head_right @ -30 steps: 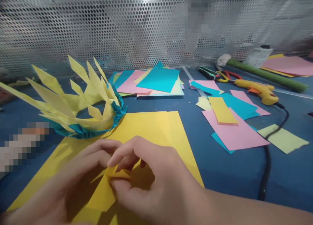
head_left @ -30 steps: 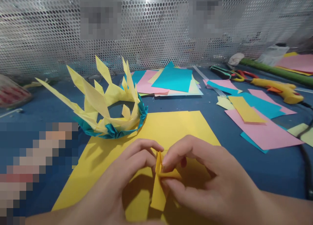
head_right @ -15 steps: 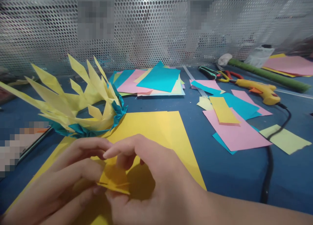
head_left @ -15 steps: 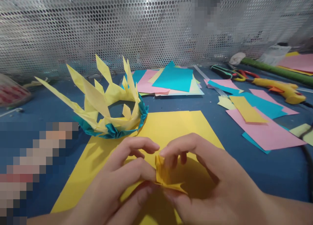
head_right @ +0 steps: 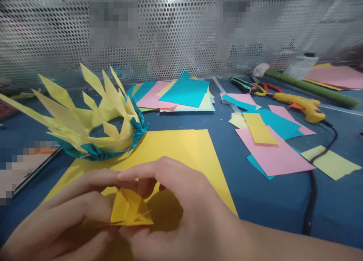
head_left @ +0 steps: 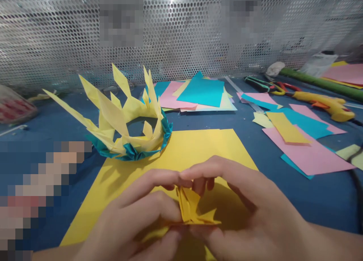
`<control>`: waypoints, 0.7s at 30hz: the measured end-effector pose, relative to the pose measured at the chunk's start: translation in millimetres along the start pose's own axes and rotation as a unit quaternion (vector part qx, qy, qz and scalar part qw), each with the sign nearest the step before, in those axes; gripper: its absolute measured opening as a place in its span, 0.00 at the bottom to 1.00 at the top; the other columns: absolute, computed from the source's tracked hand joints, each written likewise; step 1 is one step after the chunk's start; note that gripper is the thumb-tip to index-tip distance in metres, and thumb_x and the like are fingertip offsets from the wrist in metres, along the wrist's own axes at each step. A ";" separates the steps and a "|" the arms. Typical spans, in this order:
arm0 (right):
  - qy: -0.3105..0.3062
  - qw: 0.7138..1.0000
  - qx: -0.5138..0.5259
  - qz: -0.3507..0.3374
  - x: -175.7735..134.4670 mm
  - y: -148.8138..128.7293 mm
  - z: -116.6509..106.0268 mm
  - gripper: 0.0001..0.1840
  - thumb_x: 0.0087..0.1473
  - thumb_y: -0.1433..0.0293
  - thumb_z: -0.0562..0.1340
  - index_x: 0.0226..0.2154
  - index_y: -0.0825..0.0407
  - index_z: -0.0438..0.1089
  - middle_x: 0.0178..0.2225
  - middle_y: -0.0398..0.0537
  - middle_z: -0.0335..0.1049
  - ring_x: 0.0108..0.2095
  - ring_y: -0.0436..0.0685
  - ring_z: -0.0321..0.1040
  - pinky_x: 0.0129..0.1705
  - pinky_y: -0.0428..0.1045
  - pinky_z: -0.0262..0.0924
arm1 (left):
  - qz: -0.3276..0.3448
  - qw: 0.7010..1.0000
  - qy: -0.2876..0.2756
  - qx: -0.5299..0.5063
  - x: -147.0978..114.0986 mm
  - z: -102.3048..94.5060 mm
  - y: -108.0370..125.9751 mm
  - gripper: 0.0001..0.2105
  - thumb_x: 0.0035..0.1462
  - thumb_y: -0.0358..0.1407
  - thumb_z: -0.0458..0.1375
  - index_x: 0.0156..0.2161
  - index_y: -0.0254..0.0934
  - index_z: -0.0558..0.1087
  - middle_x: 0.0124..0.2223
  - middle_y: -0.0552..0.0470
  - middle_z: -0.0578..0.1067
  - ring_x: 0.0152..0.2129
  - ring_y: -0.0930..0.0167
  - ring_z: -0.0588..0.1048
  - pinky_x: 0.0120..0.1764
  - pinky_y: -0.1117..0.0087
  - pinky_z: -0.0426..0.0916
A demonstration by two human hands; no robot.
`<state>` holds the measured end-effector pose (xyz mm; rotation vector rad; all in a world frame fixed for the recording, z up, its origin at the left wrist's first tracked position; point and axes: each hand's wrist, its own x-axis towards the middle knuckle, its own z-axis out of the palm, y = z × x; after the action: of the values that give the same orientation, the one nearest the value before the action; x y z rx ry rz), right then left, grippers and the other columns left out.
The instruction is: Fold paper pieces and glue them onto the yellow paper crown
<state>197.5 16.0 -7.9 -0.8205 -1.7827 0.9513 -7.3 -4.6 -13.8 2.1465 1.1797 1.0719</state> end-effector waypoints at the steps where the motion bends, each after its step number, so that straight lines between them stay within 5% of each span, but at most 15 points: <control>1: -0.011 1.000 0.001 -0.005 -0.7 0.3 -0.1 0.24 0.40 0.82 0.69 0.42 0.48 0.73 0.34 0.40 0.76 0.33 0.49 0.75 0.38 0.41 0.71 | 0.015 1.000 -0.016 0.000 -1.0 -0.4 -0.5 0.08 0.55 0.30 0.61 0.31 0.49 0.76 0.47 0.56 0.79 0.34 0.68 0.78 0.36 0.75 0.74; 4: -0.042 0.999 0.018 -0.016 -1.2 1.0 -1.5 0.26 0.42 0.84 0.69 0.45 0.49 0.73 0.38 0.42 0.76 0.37 0.49 0.75 0.41 0.41 0.70 | 0.051 0.998 -0.029 0.015 -1.8 -0.5 -0.8 0.09 0.55 0.29 0.60 0.32 0.49 0.75 0.48 0.57 0.78 0.36 0.69 0.79 0.35 0.77 0.73; 9: -0.035 0.999 0.024 -0.020 2.5 -0.6 -3.7 0.27 0.41 0.84 0.72 0.44 0.51 0.75 0.39 0.44 0.73 0.39 0.49 0.75 0.44 0.40 0.69 | 0.015 0.999 0.031 0.032 -2.4 4.5 6.3 0.10 0.58 0.29 0.57 0.30 0.50 0.72 0.48 0.60 0.78 0.39 0.70 0.79 0.38 0.77 0.72; 16: -0.021 0.999 0.038 -0.007 2.3 -1.9 -4.2 0.20 0.40 0.84 0.71 0.34 0.48 0.72 0.36 0.40 0.74 0.37 0.49 0.74 0.41 0.43 0.69 | 0.007 1.000 0.020 0.019 -3.3 4.0 7.5 0.11 0.56 0.27 0.58 0.31 0.50 0.75 0.45 0.60 0.78 0.35 0.71 0.79 0.39 0.77 0.72; 21: -0.035 0.997 0.066 0.021 -0.7 -1.6 -3.3 0.20 0.42 0.81 0.73 0.35 0.47 0.70 0.34 0.38 0.74 0.35 0.49 0.74 0.38 0.42 0.69 | 0.070 0.997 -0.011 0.024 -1.0 -1.0 -1.0 0.11 0.57 0.26 0.58 0.34 0.49 0.75 0.45 0.60 0.76 0.36 0.74 0.79 0.40 0.81 0.72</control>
<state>200.6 15.5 -5.9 -0.7516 -1.7471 1.1243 -9.0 -4.9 -14.3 2.3009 1.0682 1.0852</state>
